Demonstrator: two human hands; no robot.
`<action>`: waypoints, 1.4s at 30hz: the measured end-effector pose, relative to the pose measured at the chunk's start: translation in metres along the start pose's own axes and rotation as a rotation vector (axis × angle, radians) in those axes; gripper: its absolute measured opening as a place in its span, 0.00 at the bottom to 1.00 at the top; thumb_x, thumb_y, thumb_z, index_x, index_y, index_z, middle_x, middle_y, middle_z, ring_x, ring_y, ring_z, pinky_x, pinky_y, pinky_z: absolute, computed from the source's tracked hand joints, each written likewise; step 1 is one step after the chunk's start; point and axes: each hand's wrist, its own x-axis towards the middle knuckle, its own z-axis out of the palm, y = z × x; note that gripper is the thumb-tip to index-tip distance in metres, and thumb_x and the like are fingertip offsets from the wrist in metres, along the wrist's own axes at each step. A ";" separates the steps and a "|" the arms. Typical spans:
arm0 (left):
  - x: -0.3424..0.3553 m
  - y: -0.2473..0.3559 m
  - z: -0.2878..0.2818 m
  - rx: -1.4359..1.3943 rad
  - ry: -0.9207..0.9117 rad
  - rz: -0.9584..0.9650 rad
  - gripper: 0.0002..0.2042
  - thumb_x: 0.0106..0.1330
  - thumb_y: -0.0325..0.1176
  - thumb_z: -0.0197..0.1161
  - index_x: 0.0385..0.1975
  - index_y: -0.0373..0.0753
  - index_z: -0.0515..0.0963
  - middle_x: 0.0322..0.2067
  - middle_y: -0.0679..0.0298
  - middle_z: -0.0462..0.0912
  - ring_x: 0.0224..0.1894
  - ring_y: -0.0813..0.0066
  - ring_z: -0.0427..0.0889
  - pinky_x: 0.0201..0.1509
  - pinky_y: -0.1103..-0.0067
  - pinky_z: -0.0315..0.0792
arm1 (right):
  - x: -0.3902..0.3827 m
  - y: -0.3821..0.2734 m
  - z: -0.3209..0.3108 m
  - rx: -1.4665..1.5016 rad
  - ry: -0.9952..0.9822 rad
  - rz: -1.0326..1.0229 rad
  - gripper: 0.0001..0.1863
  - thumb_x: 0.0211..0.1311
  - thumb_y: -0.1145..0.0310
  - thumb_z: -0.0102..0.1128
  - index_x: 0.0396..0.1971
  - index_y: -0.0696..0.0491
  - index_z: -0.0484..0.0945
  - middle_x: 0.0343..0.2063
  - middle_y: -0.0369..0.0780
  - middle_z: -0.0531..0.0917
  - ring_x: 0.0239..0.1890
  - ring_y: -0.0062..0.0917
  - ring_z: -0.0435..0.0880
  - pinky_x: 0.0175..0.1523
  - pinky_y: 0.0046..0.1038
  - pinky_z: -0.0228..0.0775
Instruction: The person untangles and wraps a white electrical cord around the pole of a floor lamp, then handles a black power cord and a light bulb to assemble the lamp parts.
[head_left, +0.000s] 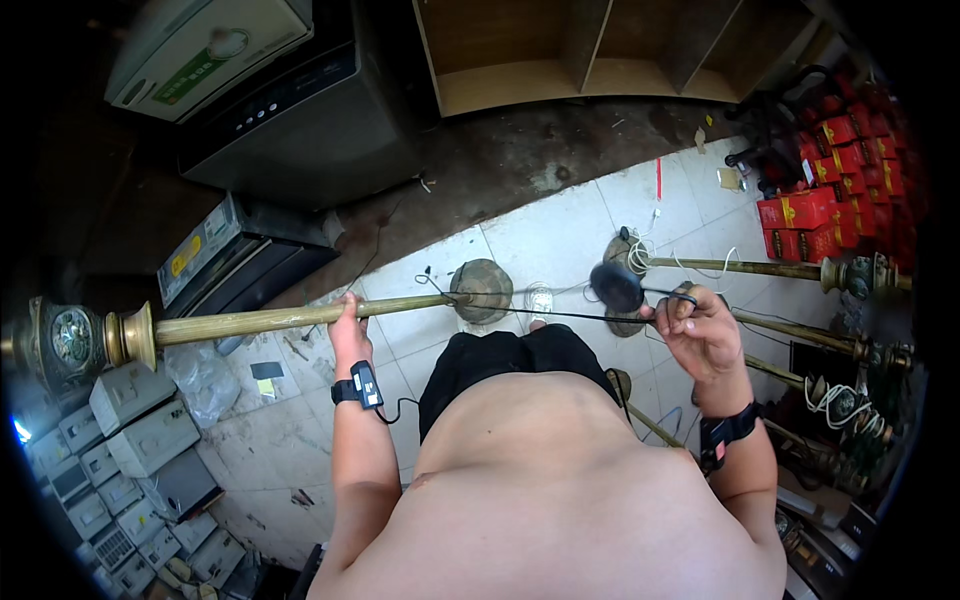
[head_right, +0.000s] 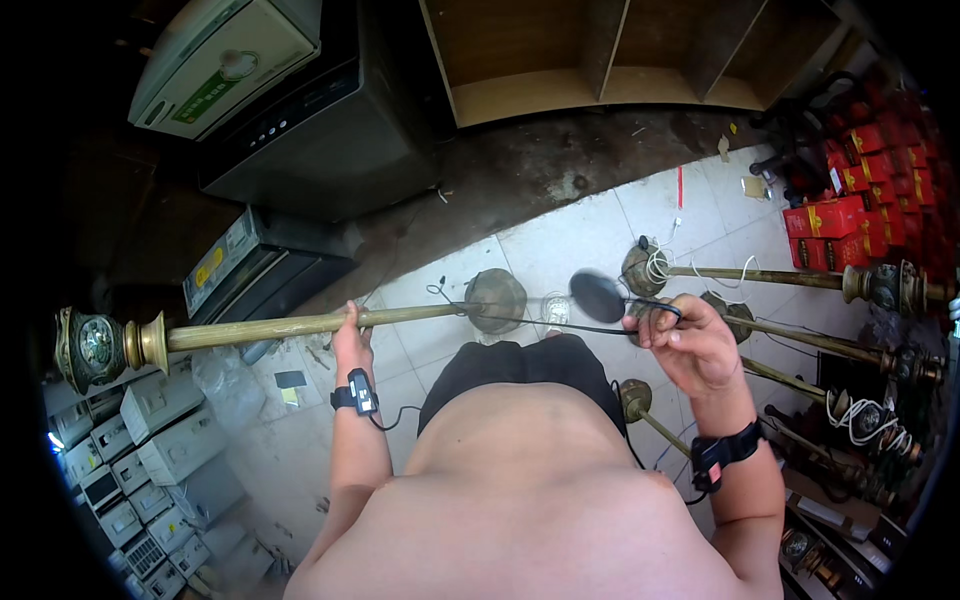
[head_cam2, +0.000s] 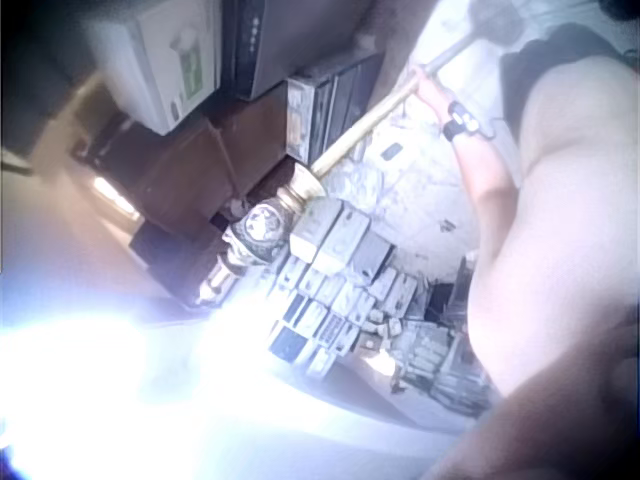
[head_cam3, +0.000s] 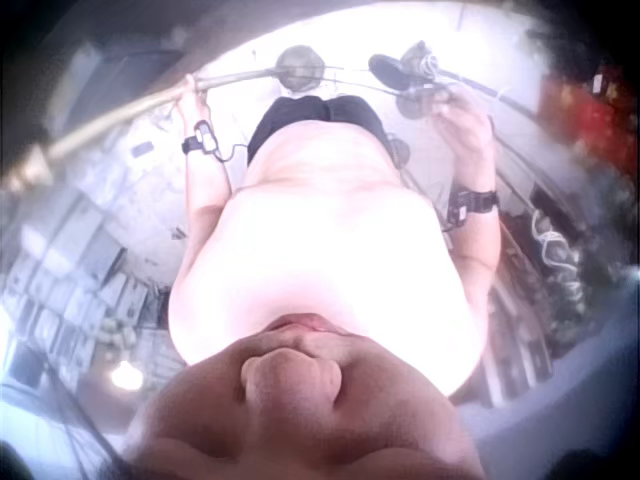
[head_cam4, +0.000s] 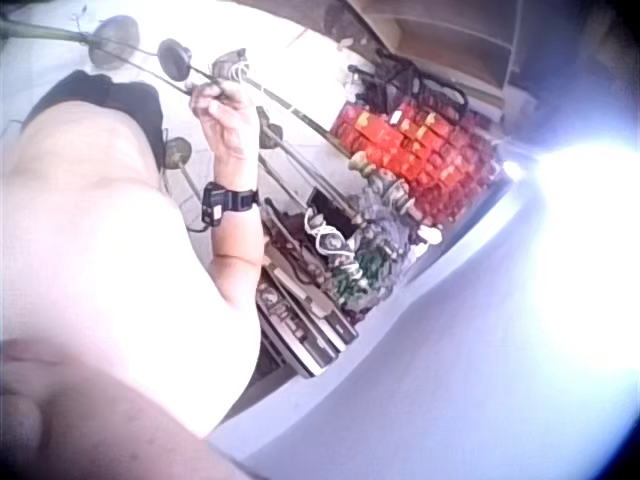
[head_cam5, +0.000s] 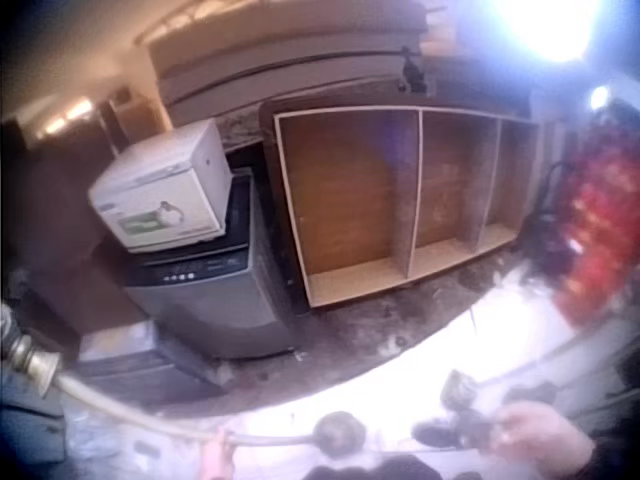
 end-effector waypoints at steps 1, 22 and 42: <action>0.001 0.001 -0.002 -0.013 -0.024 0.009 0.09 0.66 0.32 0.67 0.39 0.39 0.75 0.36 0.65 0.79 0.42 0.73 0.78 0.52 0.73 0.73 | -0.001 0.009 0.004 0.092 -0.015 -0.039 0.15 0.57 0.70 0.62 0.43 0.61 0.79 0.36 0.44 0.81 0.35 0.31 0.80 0.60 0.44 0.69; 0.046 -0.010 -0.015 0.057 -0.146 0.090 0.09 0.64 0.30 0.70 0.36 0.39 0.75 0.34 0.66 0.76 0.38 0.76 0.74 0.47 0.77 0.70 | -0.022 0.015 0.038 -0.129 0.615 0.089 0.17 0.66 0.64 0.58 0.17 0.51 0.71 0.16 0.35 0.74 0.18 0.23 0.74 0.30 0.26 0.69; 0.132 -0.079 -0.058 0.387 -0.142 0.159 0.09 0.61 0.28 0.71 0.37 0.37 0.79 0.38 0.65 0.80 0.44 0.74 0.76 0.55 0.75 0.69 | 0.023 0.141 -0.032 0.099 0.614 0.314 0.08 0.64 0.65 0.61 0.37 0.53 0.76 0.18 0.36 0.77 0.10 0.17 0.65 0.19 0.22 0.57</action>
